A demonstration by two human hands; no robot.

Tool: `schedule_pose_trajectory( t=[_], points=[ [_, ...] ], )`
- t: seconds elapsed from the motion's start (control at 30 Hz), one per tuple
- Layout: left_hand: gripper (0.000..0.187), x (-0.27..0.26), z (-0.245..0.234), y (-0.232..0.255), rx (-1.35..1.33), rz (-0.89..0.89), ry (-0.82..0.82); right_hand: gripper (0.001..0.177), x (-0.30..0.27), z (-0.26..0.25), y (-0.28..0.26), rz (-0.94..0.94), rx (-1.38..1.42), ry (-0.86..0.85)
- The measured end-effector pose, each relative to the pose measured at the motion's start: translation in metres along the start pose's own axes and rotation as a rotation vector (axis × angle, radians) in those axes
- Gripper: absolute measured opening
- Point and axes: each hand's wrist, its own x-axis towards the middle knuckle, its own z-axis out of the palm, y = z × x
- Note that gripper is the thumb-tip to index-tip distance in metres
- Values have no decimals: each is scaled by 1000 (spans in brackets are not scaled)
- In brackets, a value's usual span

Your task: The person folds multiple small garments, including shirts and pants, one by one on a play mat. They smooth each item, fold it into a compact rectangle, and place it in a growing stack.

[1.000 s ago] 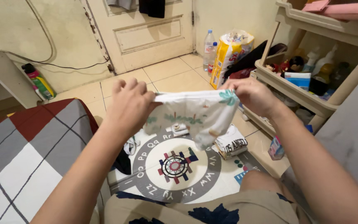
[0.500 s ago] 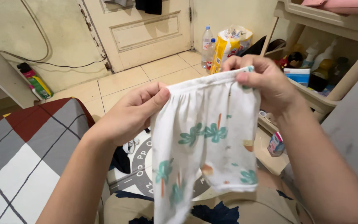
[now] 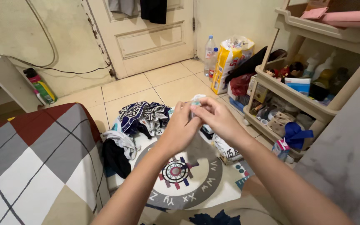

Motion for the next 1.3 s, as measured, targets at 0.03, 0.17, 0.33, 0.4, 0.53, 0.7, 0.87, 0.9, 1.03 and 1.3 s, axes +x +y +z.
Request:
schedule_pose_trajectory(
  t=[0.03,0.17,0.33,0.4,0.53,0.7,0.87,0.9,1.03,1.3],
  points=[
    [39,4,-2,1,-32,-15,-42,25,-4,2,-7,-16,71,-86],
    [34,14,-21,2,-65,12,-23,33,-9,-10,-37,-403,-493,-37],
    [26,16,-23,-15,-819,-245,-213,87,-5,-17,-28,-241,-112,-16],
    [26,15,-19,-28,-1010,-348,-164,57,-4,-19,-8,11,-50,-257],
    [31,15,-19,-48,-1117,-428,116,34,-5,-12,40,242,-52,-272],
    [55,-12,-27,-61,-1125,-784,75,39,-16,-13,80,252,-109,-204],
    [48,-30,-27,-65,-953,-889,-305,51,-17,-19,81,646,49,-229],
    [48,-31,-29,-64,-973,-937,-322,52,-17,-18,78,718,115,-262],
    [46,-30,-34,-59,-1148,-1123,-290,55,-31,-18,72,897,361,-293],
    [43,-38,-42,-51,-1395,-1033,-262,55,-41,-24,58,538,-72,-246]
  ],
)
